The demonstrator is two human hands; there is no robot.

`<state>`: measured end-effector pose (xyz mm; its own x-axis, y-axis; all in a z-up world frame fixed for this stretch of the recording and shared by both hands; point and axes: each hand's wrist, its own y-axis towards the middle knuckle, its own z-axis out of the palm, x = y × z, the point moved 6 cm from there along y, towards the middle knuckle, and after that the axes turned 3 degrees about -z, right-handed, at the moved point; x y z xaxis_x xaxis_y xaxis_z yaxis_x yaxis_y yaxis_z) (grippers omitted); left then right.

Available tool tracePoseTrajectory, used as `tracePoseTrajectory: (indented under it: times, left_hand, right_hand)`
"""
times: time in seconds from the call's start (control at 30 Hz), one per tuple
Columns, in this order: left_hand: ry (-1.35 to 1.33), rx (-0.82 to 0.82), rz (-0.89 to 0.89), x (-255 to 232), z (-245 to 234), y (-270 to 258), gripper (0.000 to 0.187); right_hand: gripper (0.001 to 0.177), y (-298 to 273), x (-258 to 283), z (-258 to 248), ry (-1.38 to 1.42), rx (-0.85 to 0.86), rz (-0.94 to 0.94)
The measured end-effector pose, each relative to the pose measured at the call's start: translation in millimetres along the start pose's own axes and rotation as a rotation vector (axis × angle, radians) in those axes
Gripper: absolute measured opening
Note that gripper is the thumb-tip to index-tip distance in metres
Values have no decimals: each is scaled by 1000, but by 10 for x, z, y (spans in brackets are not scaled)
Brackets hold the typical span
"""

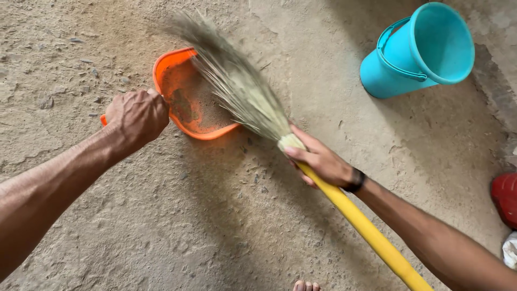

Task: The person sweeps dust and debris from a concrete floor into an orange dustpan using a broom, and then empties the dustpan into a blue bucket.

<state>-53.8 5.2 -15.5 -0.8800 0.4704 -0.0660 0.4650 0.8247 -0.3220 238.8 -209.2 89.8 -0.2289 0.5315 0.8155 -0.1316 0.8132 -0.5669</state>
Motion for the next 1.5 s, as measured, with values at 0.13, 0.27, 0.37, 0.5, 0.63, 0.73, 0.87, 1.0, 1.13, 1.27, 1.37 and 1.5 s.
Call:
tracePoseTrajectory:
  times: [0.13,0.27,0.37,0.5,0.63,0.73,0.87,1.0,1.13,1.27,1.37,1.5]
  left_hand:
    - [26,-10,9,115,11,-93,49]
    - [-29,24,-3,176,-41,-220,50]
    - [-31,34,-11,217,29,-233,48]
    - [23,19,-4,246,125,-169,47]
    - [17,10,-9,231,101,-189,49]
    - [-44,-5,-20,210,44,-263,50]
    - [-123,-56,-35,202,-99,-354,46]
    - [-123,-96,-28,271,-8,-362,42]
    - [-79,-50,-43,312,188,-341,45]
    - [-18,25,-59,319,270,-339,47]
    - [-2,27,-53,334,266,-342,46]
    - [10,4,-19,377,275,-360,44]
  right_hand:
    - [86,-305,-5,-334,155,-68,-18]
    - [80,-248,246,-602,-329,-312,-29]
    - [86,27,58,-540,-471,-413,174]
    - [93,358,-432,-247,-348,-249,137]
    - [88,139,-284,71,-296,-64,59]
    - [89,-133,-42,154,-105,31,33]
    - [86,-249,165,-67,-90,-100,-27]
    - [88,-96,398,-194,-395,-376,-48]
    - [87,280,-305,-265,-496,-410,185]
    - [89,316,-359,112,-303,-174,143]
    - [90,154,-50,347,-210,-38,110]
    - [96,-83,-2,165,-53,-57,139]
